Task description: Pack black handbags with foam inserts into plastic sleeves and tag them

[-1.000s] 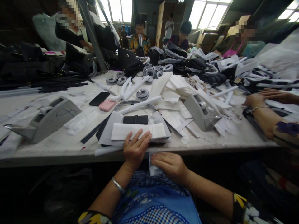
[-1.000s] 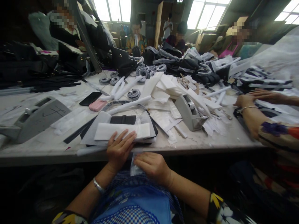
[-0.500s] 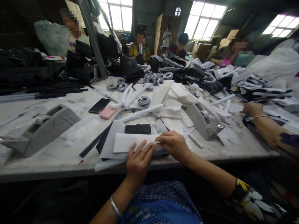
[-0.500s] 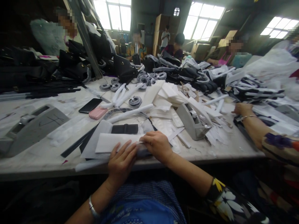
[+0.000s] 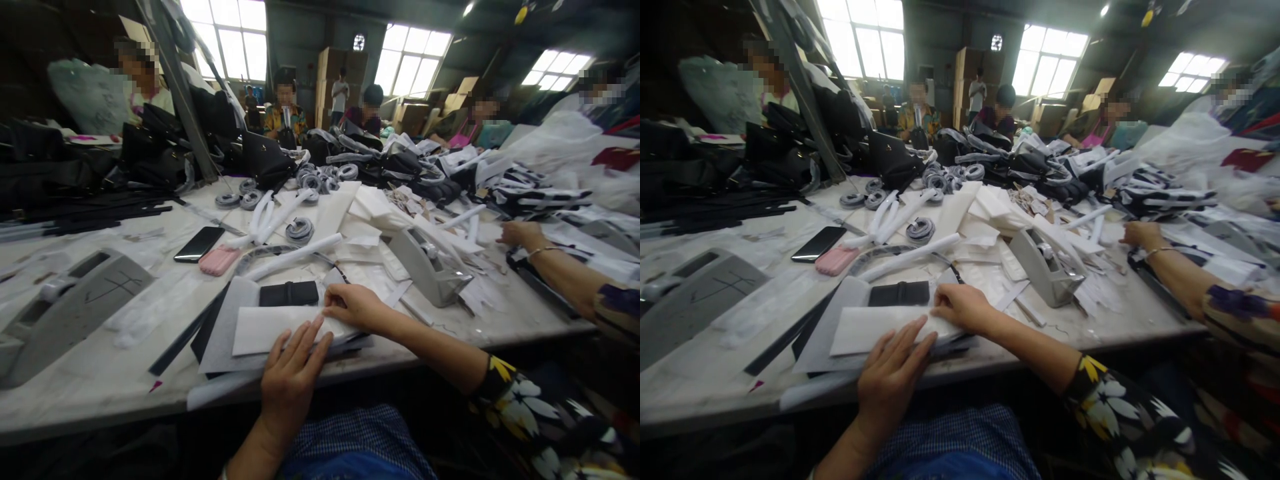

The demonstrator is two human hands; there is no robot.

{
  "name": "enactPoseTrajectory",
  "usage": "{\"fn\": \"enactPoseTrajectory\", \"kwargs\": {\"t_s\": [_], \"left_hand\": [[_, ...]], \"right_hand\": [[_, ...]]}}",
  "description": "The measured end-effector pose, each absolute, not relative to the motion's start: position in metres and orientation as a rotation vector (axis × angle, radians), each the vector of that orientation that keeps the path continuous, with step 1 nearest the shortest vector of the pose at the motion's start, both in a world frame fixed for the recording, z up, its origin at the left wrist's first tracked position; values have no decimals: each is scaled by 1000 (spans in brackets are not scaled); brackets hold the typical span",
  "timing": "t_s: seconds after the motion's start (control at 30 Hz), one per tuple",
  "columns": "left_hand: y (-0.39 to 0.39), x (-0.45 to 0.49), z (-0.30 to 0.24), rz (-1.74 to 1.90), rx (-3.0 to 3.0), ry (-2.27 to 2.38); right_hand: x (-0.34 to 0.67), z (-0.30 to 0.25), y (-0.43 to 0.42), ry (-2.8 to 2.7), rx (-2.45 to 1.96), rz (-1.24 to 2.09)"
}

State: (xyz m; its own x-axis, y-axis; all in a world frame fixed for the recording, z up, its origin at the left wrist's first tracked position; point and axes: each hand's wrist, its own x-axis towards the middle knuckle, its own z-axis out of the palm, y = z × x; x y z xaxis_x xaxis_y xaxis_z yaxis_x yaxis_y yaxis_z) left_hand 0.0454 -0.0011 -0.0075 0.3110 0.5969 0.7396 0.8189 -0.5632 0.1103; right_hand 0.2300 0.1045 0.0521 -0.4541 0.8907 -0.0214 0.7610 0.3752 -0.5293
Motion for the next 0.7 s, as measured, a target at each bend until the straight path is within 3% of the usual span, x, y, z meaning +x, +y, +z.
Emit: {"fn": "enactPoseTrajectory", "kwargs": {"t_s": [0.27, 0.4, 0.5, 0.7], "left_hand": [[3, 37, -11, -858, -2366, -1193], [6, 34, -13, -866, -2355, -1150], [6, 34, -13, -881, -2356, -1117], [8, 34, -13, -885, -2331, -1084]], "right_hand": [[241, 47, 97, -2175, -1359, 684], [303, 74, 88, -1947, -1405, 472], [374, 103, 89, -1621, -1701, 337], [461, 118, 125, -1316, -2036, 774]]}}
